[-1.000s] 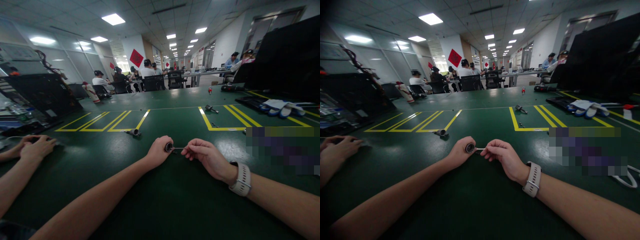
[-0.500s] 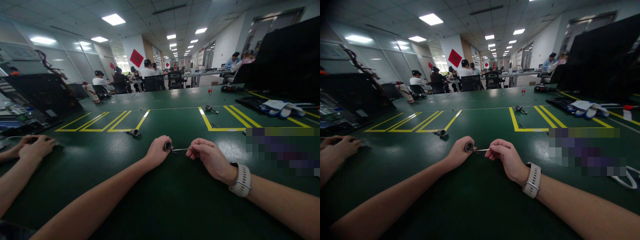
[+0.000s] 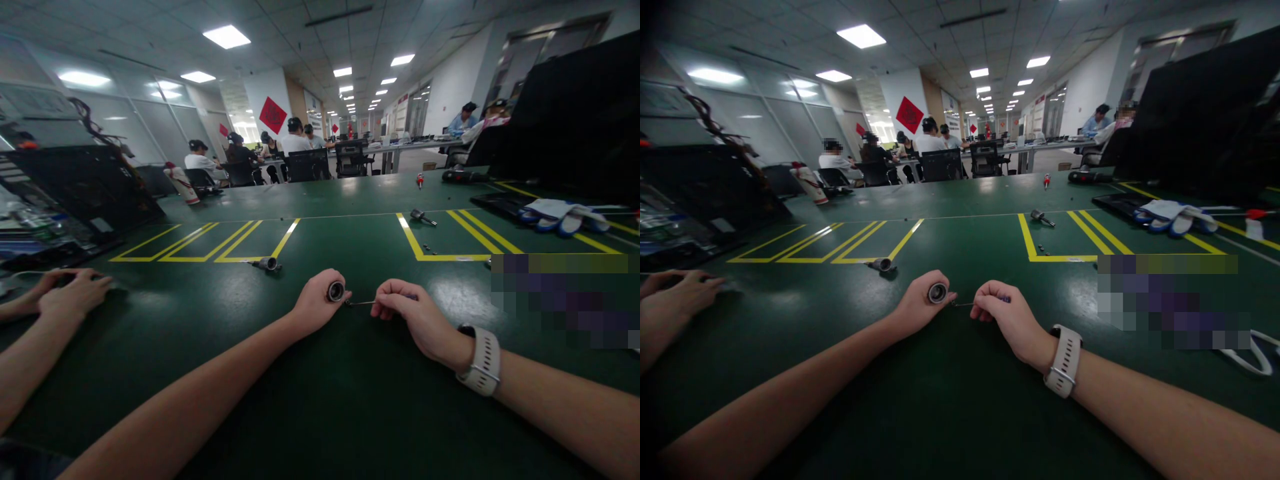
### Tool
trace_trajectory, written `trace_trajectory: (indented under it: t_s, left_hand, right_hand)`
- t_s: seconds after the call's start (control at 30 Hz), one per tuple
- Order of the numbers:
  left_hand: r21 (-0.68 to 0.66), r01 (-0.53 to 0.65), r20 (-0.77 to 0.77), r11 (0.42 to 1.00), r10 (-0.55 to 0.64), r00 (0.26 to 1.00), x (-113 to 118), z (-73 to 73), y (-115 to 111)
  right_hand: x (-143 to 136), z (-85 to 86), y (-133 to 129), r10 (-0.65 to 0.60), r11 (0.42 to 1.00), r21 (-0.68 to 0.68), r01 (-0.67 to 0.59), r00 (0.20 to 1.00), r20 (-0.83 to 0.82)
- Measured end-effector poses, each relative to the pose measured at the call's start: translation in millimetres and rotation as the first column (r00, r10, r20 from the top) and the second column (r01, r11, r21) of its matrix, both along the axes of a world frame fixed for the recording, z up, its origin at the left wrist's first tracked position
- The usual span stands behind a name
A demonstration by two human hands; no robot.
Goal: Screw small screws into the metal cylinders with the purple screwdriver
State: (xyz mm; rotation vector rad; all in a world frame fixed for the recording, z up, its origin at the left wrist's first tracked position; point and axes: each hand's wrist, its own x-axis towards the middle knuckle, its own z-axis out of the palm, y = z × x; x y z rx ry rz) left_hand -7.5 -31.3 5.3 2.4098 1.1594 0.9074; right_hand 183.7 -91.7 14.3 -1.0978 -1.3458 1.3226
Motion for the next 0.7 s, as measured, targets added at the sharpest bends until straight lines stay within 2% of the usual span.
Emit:
trace_trajectory:
  t_s: [0.2,0.37,0.5,0.6,0.7]
  left_hand:
    - [-0.013,0.028,-0.063,1.000,-0.029,0.998,0.1,0.3,0.2]
    - [-0.028,0.045,-0.112,0.999,-0.048,0.993,0.3,0.9,0.2]
    - [-0.039,0.034,-0.086,0.999,-0.037,0.996,-0.2,0.7,-0.1]
    - [-0.021,-0.016,-0.012,1.000,0.016,1.000,-1.4,-1.2,0.7]
    - [-0.006,-0.073,0.046,0.997,0.073,0.996,-1.7,-2.1,0.8]
  right_hand:
    - [-0.1,-1.9,1.0,0.011,1.000,0.015,-0.012,1.000,0.022]
    - [0.6,-2.2,-0.4,-0.008,0.999,0.033,0.009,0.999,-0.036]
    - [2.6,-2.3,0.1,-0.101,0.992,0.062,0.109,0.987,-0.126]
    - [4.0,-3.9,1.9,-0.206,0.972,0.064,0.224,0.955,-0.211]
    - [3.7,-6.7,3.2,-0.271,0.950,0.116,0.291,0.949,-0.162]
